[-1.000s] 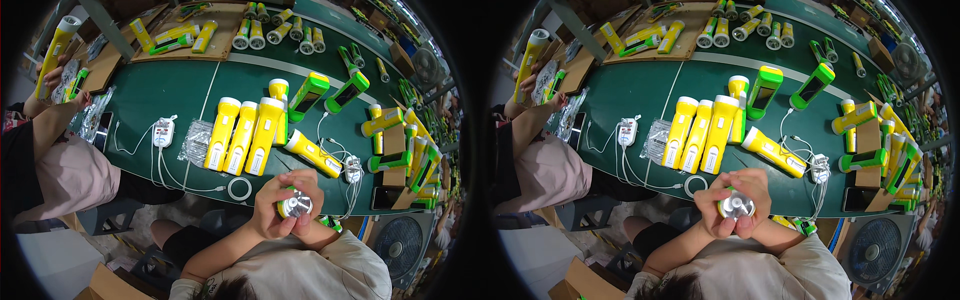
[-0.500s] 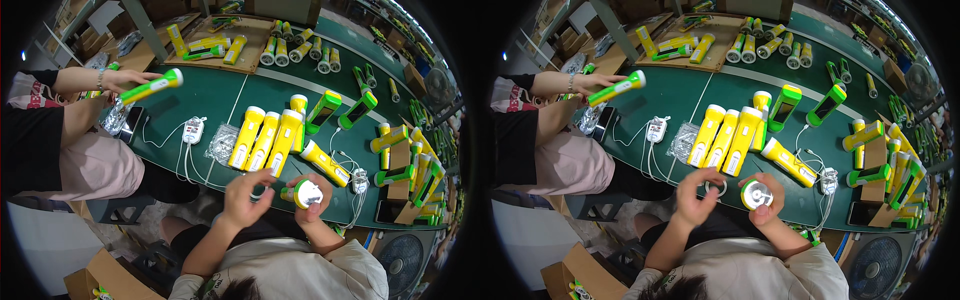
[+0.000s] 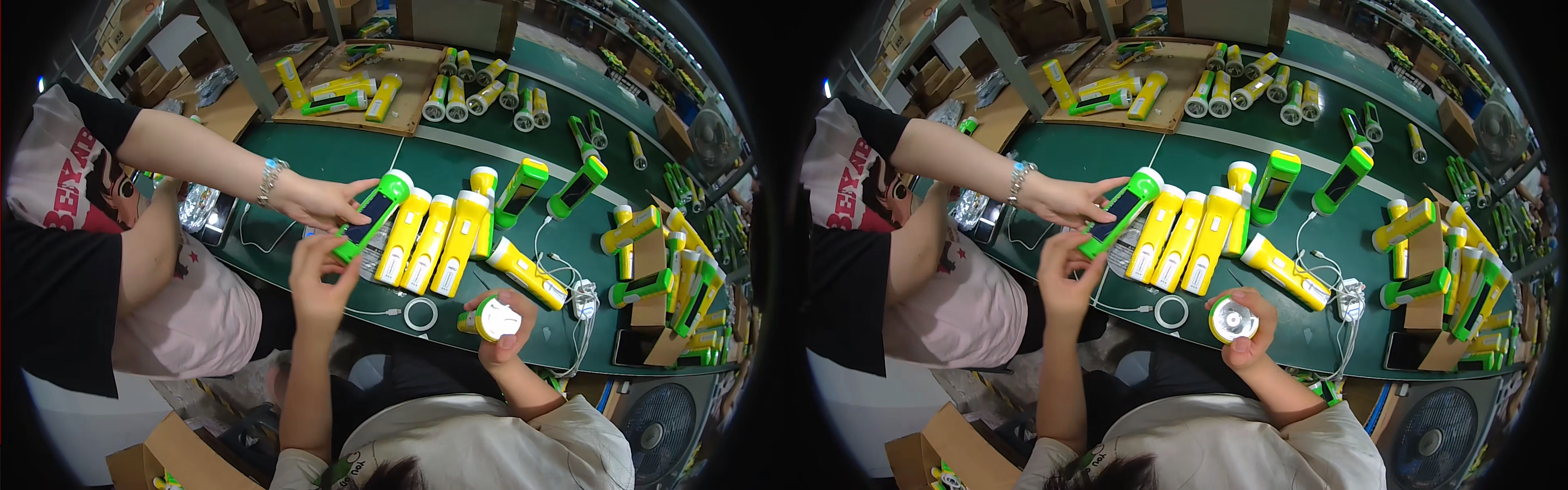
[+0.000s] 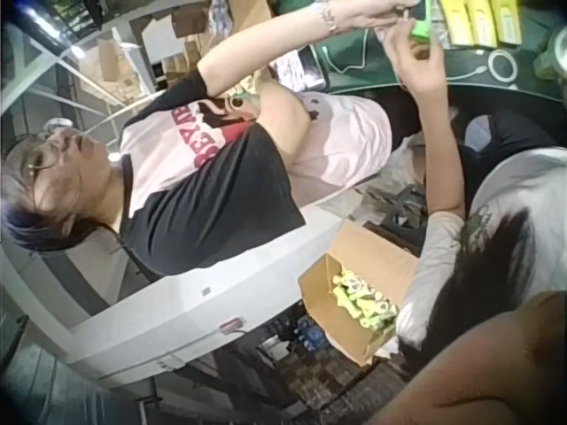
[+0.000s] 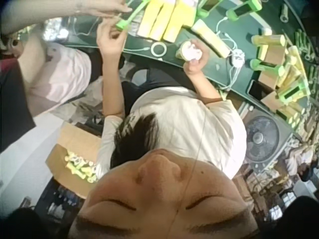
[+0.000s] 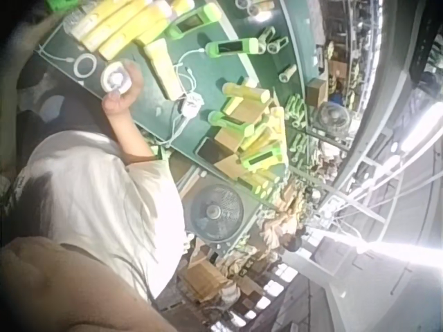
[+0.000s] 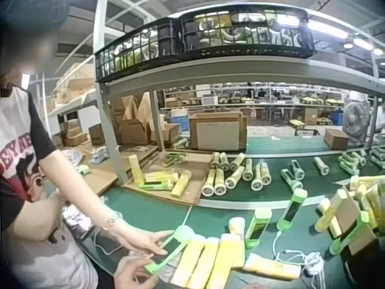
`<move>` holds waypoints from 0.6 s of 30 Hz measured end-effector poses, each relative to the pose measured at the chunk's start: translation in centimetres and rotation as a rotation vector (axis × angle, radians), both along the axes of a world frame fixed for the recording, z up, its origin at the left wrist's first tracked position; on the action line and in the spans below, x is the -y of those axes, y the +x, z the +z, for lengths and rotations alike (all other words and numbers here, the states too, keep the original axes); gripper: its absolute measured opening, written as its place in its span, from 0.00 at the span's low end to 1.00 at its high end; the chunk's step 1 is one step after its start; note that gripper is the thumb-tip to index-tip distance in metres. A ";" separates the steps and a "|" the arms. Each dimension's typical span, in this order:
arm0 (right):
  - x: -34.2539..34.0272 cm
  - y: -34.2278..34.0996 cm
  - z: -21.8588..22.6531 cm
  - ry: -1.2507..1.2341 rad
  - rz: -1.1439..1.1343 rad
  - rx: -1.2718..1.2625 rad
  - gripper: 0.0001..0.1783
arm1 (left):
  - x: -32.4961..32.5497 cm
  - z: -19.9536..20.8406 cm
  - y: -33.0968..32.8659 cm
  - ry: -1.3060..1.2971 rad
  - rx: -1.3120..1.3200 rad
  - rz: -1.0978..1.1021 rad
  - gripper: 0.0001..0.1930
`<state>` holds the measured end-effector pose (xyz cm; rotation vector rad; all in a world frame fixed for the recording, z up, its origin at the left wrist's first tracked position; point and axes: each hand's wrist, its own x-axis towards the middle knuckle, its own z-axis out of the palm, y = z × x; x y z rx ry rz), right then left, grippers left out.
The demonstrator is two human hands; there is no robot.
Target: The person attaches wrist straps to flashlights using a metal tool, then assembles front lens caps onto the flashlights by hand.
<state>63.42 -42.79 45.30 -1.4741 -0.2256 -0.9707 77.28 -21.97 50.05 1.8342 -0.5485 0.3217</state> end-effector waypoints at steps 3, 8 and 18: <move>-0.1 0.4 0.0 0.002 0.005 0.000 0.29 | 1.8 -1.9 -0.6 -0.061 -0.072 0.054 0.17; 0.3 -0.1 0.1 -0.027 0.001 0.005 0.29 | 3.2 -3.7 -1.8 -0.055 -0.095 0.168 0.19; -0.4 0.0 0.1 0.025 -0.019 -0.042 0.28 | 1.3 -6.8 -1.2 -0.055 -0.412 0.177 0.15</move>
